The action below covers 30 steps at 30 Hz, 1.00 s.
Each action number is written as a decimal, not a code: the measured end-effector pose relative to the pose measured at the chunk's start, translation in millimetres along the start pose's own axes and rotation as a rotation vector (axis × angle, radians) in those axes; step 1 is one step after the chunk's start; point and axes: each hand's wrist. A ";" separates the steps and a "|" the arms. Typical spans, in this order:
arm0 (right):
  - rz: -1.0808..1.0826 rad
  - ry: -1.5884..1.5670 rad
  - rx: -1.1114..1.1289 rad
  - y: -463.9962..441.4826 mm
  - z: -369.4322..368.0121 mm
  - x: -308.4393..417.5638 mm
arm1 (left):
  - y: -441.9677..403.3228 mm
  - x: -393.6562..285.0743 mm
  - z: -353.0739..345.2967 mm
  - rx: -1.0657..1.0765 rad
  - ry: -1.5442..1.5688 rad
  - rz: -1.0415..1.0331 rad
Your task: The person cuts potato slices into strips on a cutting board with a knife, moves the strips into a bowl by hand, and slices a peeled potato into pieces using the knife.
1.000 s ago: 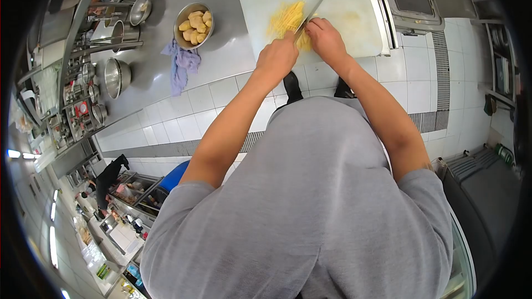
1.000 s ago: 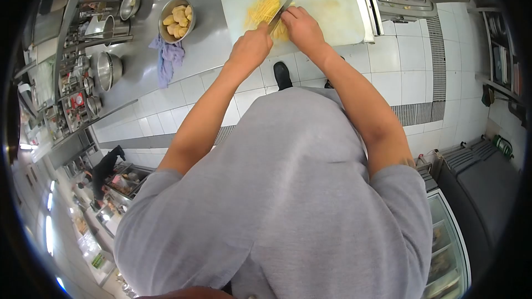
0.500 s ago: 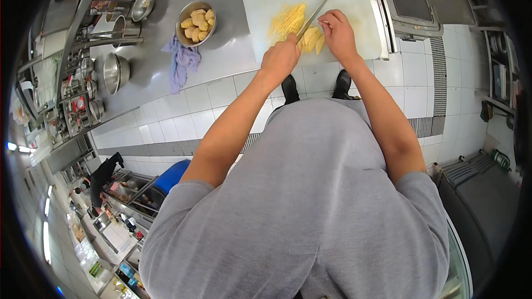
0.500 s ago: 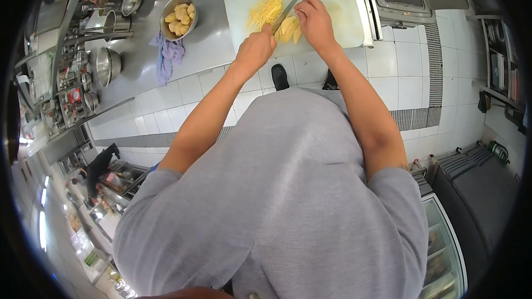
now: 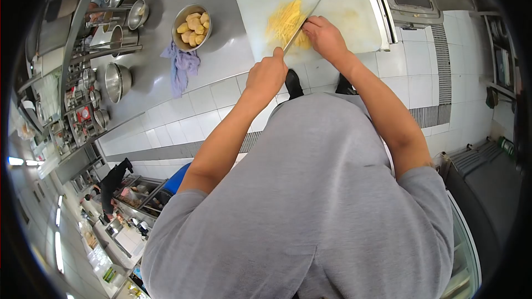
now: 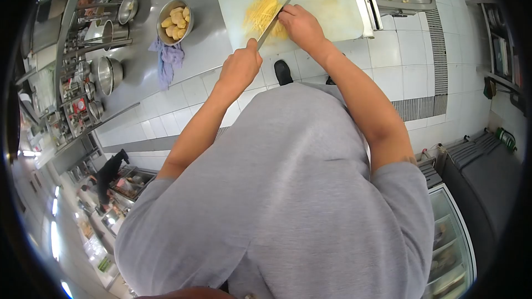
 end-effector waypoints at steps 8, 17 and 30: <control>0.029 0.028 -0.009 -3.5 -0.2 -1.4 | -36.2 -26.8 16.0 -0.076 0.062 -0.158; 0.038 -0.029 -0.073 0.5 -4.2 0.1 | -20.7 -33.9 16.0 -0.140 0.059 -0.159; 0.062 -0.035 -0.042 1.1 -0.5 -1.6 | -17.1 -44.7 19.8 -0.124 0.051 -0.103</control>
Point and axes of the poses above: each hand's wrist, its own y-axis away from the middle knuckle, its own z-axis out of the back of the hand, x = y × z, and after that the axes turned 13 degrees about y, right-handed
